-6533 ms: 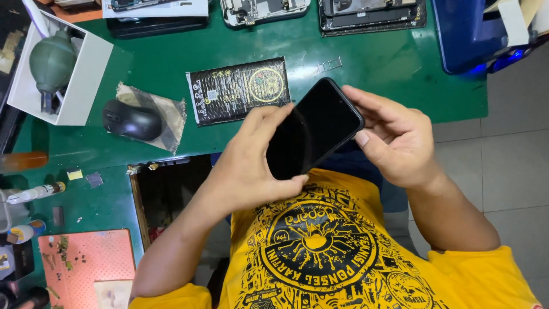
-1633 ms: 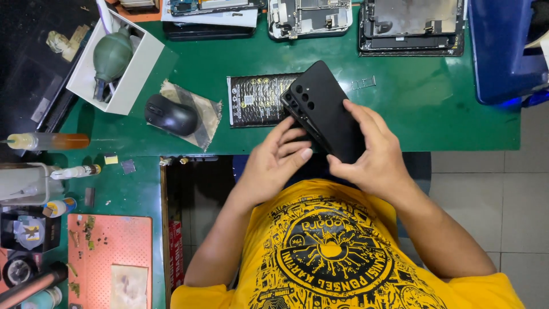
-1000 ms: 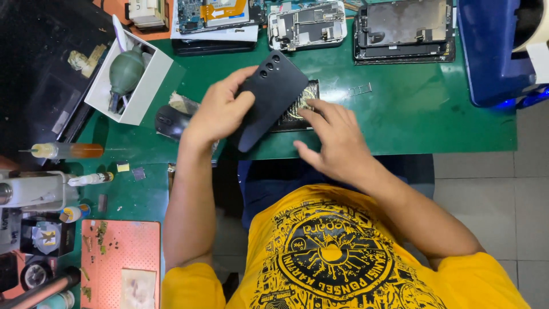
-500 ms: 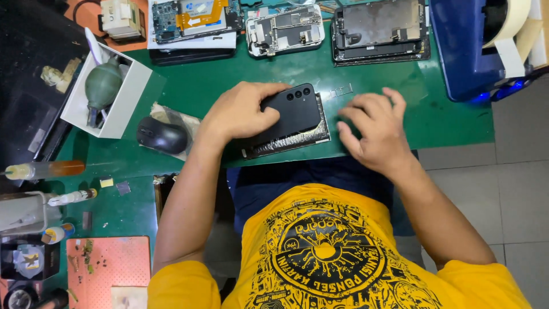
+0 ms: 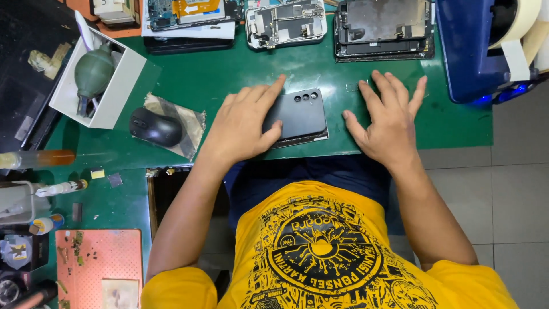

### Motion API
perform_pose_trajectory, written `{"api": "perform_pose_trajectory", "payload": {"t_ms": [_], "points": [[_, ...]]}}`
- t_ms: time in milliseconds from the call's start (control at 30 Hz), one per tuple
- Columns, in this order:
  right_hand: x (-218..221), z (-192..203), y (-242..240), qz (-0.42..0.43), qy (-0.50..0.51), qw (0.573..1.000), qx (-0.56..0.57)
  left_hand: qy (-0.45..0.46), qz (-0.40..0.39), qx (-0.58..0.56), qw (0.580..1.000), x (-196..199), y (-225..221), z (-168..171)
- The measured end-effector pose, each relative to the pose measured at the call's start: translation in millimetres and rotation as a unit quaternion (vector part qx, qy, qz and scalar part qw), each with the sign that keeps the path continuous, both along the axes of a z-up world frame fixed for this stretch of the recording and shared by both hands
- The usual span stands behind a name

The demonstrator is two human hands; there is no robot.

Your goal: Disassembling a smartphone by removing the SIM tray, prying off the back cover, and unscrewing internal components.

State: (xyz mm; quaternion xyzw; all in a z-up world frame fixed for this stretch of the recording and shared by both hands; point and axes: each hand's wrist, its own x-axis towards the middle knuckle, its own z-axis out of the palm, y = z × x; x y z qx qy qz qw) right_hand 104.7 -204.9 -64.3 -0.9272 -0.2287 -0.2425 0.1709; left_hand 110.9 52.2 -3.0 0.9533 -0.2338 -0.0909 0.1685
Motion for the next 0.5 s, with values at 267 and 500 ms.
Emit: {"api": "perform_pose_trajectory", "payload": {"t_ms": [267, 500], "points": [[1.4, 20.1, 11.2, 0.149, 0.076, 0.983, 0.072, 0.045, -0.027, -0.152, 0.987, -11.8, 32.2, -0.4], [19.3, 33.3, 30.5, 0.244, 0.130, 0.956, 0.096, 0.002, -0.011, -0.274, 0.962, -6.0, 43.3, -14.6]]}}
